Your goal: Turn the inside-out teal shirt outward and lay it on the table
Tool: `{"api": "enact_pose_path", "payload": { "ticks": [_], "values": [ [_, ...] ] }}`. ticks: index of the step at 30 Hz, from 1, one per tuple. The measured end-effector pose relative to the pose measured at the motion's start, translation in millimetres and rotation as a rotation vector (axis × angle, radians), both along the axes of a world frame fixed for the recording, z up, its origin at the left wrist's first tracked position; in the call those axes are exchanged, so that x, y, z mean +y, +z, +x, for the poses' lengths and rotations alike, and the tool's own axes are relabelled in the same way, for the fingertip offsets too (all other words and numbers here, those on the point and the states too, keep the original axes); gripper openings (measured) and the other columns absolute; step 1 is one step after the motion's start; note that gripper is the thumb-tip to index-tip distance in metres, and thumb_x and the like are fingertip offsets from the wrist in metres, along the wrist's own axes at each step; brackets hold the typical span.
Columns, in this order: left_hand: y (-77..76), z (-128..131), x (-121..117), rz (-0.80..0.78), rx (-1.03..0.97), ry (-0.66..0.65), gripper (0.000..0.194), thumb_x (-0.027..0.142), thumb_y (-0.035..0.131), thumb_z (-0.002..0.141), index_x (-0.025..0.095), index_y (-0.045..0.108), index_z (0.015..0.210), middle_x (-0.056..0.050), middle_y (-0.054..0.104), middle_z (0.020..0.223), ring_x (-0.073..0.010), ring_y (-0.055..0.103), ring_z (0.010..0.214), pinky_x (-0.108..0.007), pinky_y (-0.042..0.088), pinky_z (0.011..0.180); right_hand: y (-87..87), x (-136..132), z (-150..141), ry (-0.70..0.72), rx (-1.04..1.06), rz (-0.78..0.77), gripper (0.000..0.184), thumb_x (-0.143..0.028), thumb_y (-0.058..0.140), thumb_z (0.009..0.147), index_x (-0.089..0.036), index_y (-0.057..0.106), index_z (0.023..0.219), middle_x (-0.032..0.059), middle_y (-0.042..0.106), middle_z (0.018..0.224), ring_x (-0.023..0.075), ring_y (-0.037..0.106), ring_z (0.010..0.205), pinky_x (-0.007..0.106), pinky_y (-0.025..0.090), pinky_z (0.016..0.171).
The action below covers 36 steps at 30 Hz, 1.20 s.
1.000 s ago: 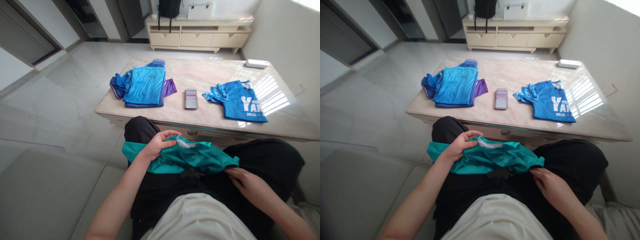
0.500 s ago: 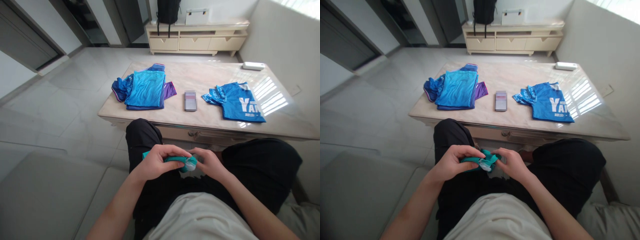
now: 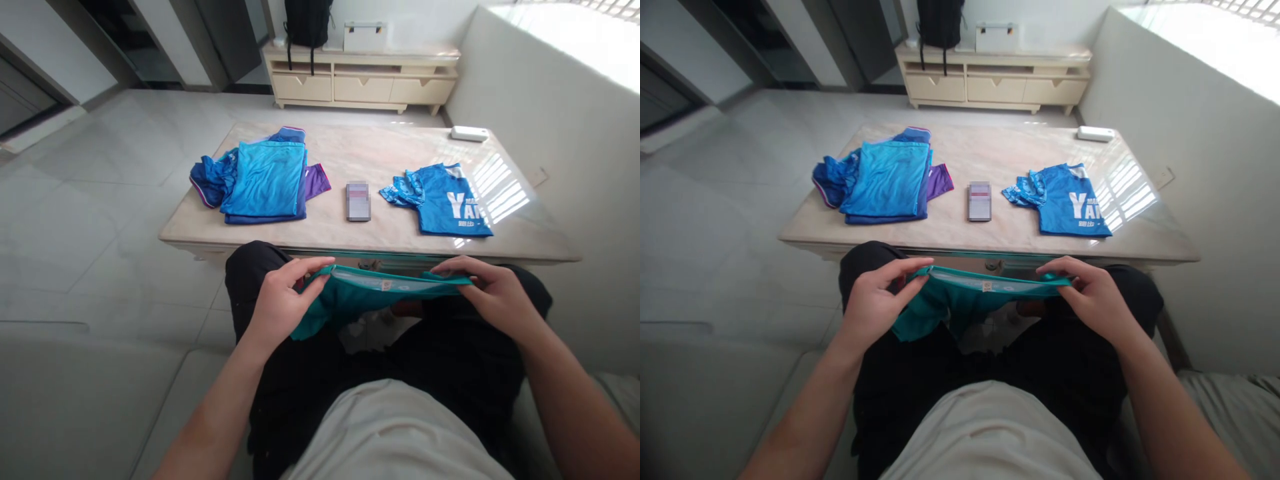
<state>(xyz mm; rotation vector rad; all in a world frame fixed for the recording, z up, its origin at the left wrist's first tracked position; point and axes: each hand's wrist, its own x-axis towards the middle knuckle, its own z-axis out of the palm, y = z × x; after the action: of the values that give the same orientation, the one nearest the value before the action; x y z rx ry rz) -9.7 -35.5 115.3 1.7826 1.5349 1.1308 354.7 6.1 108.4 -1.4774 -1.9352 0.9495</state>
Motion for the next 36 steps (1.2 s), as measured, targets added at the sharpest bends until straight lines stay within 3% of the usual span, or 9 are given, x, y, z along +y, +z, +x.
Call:
{"api": "enact_pose_path", "payload": {
  "ticks": [3,6,12,16,20,25,31,36],
  "values": [
    [-1.1,4.3,5.4,0.034,0.031,-0.015,0.019,0.022,0.072,0.091,0.026,0.079,0.107,0.0,0.079,0.101,-0.0158,0.072,0.09,-0.023,0.055,0.083,15.8,-3.3,8.8,0.071,0.013,-0.073,0.026,-0.04,0.059,0.092,-0.023,0.077,0.1,0.0044,0.076,0.093,0.0204,0.067,0.076,0.029,0.052,0.065],
    [-3.1,5.8,7.3,0.007,-0.016,-0.016,0.011,0.024,0.073,0.09,0.025,0.078,0.099,0.002,0.079,0.095,-0.0149,0.072,0.087,-0.021,0.055,0.082,17.1,-2.1,13.6,0.081,-0.008,-0.074,0.032,-0.051,0.063,0.091,-0.022,0.078,0.096,0.0055,0.076,0.091,0.0218,0.067,0.076,0.03,0.054,0.066],
    [-5.4,-0.5,6.6,-0.046,-0.06,-0.009,0.006,0.023,0.073,0.09,0.022,0.077,0.094,0.001,0.078,0.091,-0.0156,0.072,0.083,-0.023,0.055,0.081,11.6,2.7,23.0,0.103,0.017,-0.07,0.029,-0.045,0.077,0.084,-0.02,0.078,0.098,0.0065,0.077,0.1,0.0217,0.07,0.091,0.029,0.056,0.084],
    [-4.4,1.8,5.0,-0.072,-0.078,-0.031,0.006,0.024,0.072,0.09,0.022,0.077,0.093,-0.001,0.078,0.093,-0.018,0.073,0.087,-0.027,0.056,0.084,10.5,1.8,24.2,0.005,-0.004,0.107,0.021,-0.042,0.079,0.083,-0.022,0.078,0.091,0.0029,0.078,0.095,0.0193,0.07,0.088,0.028,0.055,0.085],
    [-8.0,8.1,5.3,-0.087,-0.2,-0.062,0.005,0.024,0.075,0.087,0.019,0.073,0.089,-0.003,0.076,0.092,-0.0188,0.071,0.089,-0.029,0.057,0.086,12.5,-1.7,18.9,-0.115,-0.084,0.33,0.018,-0.04,0.08,0.082,-0.023,0.077,0.086,-0.0006,0.076,0.084,0.0161,0.067,0.075,0.027,0.052,0.073],
    [-17.2,6.1,10.1,-0.145,-0.369,-0.076,0.013,0.028,0.078,0.085,0.018,0.071,0.089,-0.003,0.072,0.09,-0.0178,0.07,0.085,-0.026,0.058,0.079,11.4,-1.9,24.1,-0.074,-0.058,0.339,0.013,-0.037,0.08,0.082,-0.026,0.078,0.09,-0.0016,0.076,0.087,0.0167,0.068,0.078,0.026,0.053,0.073],
    [-19.5,-1.3,11.1,-0.1,-0.228,0.021,0.019,0.032,0.078,0.085,0.019,0.077,0.098,-0.005,0.077,0.095,-0.0203,0.071,0.088,-0.031,0.059,0.085,14.8,0.9,34.2,0.129,0.012,0.209,0.016,-0.029,0.079,0.084,-0.029,0.081,0.1,0.0016,0.077,0.097,0.0193,0.07,0.087,0.027,0.055,0.078],
    [-16.1,2.7,7.1,-0.01,-0.081,0.037,0.015,0.034,0.075,0.088,0.021,0.078,0.095,-0.004,0.079,0.094,-0.02,0.072,0.088,-0.029,0.059,0.085,22.6,0.5,29.2,0.103,-0.05,0.223,0.012,-0.031,0.071,0.089,-0.026,0.081,0.095,0.0041,0.076,0.095,0.02,0.069,0.085,0.029,0.054,0.079]
  ]
}}
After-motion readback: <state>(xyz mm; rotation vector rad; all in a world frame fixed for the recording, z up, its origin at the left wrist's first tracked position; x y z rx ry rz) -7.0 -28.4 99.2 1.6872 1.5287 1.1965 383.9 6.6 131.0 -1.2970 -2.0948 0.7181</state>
